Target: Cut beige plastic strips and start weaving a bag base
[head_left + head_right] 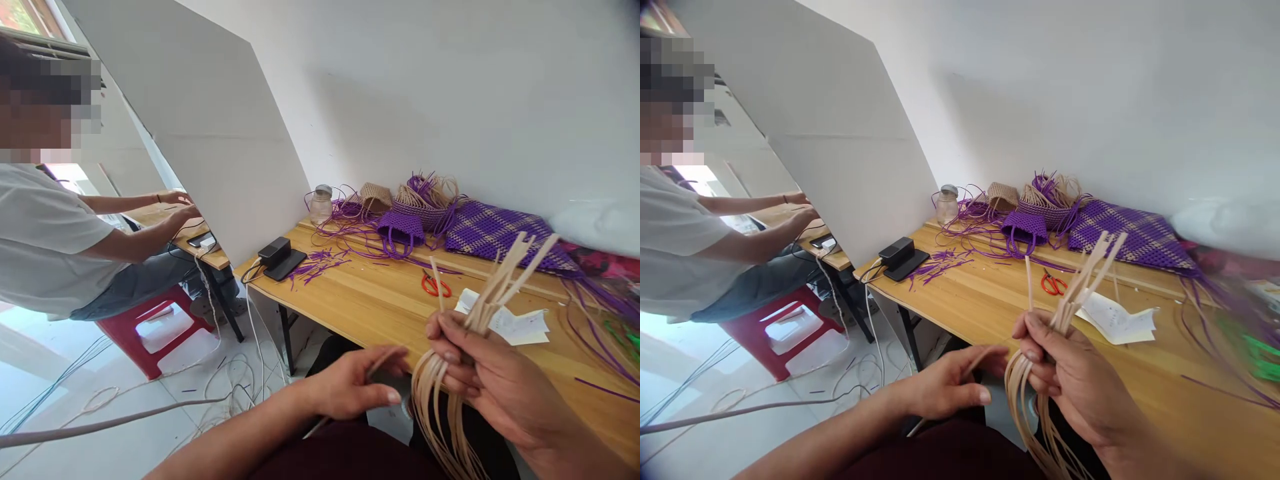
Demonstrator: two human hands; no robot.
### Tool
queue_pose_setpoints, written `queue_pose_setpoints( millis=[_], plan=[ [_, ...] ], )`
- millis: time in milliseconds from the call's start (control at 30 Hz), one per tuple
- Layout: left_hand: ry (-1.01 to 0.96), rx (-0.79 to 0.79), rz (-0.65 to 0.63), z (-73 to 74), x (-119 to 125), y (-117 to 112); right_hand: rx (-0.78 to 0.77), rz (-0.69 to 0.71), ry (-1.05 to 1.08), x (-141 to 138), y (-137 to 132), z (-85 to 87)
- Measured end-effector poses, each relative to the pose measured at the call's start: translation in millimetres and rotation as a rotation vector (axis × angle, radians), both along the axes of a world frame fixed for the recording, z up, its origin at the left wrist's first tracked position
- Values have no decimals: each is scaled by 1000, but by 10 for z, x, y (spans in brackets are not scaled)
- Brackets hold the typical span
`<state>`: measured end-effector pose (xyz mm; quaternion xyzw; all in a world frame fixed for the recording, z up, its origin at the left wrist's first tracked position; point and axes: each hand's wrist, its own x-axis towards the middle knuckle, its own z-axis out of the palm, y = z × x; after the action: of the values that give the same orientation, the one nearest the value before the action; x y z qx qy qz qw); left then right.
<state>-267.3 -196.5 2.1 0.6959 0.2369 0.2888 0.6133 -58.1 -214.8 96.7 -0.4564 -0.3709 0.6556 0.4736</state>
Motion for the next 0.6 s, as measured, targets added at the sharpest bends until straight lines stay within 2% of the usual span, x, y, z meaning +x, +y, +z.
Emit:
queue_pose_setpoints(
  millis=[33,67,100,133,200,300,333,367,400,500,533,567,600],
  plan=[
    [-13,-91,-112,10,81,40,5,-9,0,-1,22,-6],
    [0,-172,-171,-2,109,81,7,-33,-3,18,53,-14],
    [27,-228,-167,-27,83,126,7,-68,-7,53,91,-26],
    [62,-249,-110,-54,4,176,5,-109,-10,98,135,-43],
    [111,-208,46,-81,-271,283,-1,-175,-15,181,227,-97],
    [137,-206,69,-2,-815,443,-27,-154,-29,199,343,-235],
    [105,-199,124,50,-996,503,-42,-117,-34,171,369,-293],
    [54,-176,226,108,-1173,572,-60,-75,-38,134,389,-353],
    [-11,-135,381,168,-1345,654,-80,-33,-44,94,404,-412],
    [-179,104,1054,315,-1850,971,-133,50,-73,8,434,-556],
    [-106,192,1246,345,-2015,1089,-145,62,-88,0,447,-584],
    [51,271,1397,366,-2175,1204,-150,67,-107,-1,465,-601],
    [226,315,1487,376,-2326,1312,-150,67,-131,2,489,-607]
  ],
)
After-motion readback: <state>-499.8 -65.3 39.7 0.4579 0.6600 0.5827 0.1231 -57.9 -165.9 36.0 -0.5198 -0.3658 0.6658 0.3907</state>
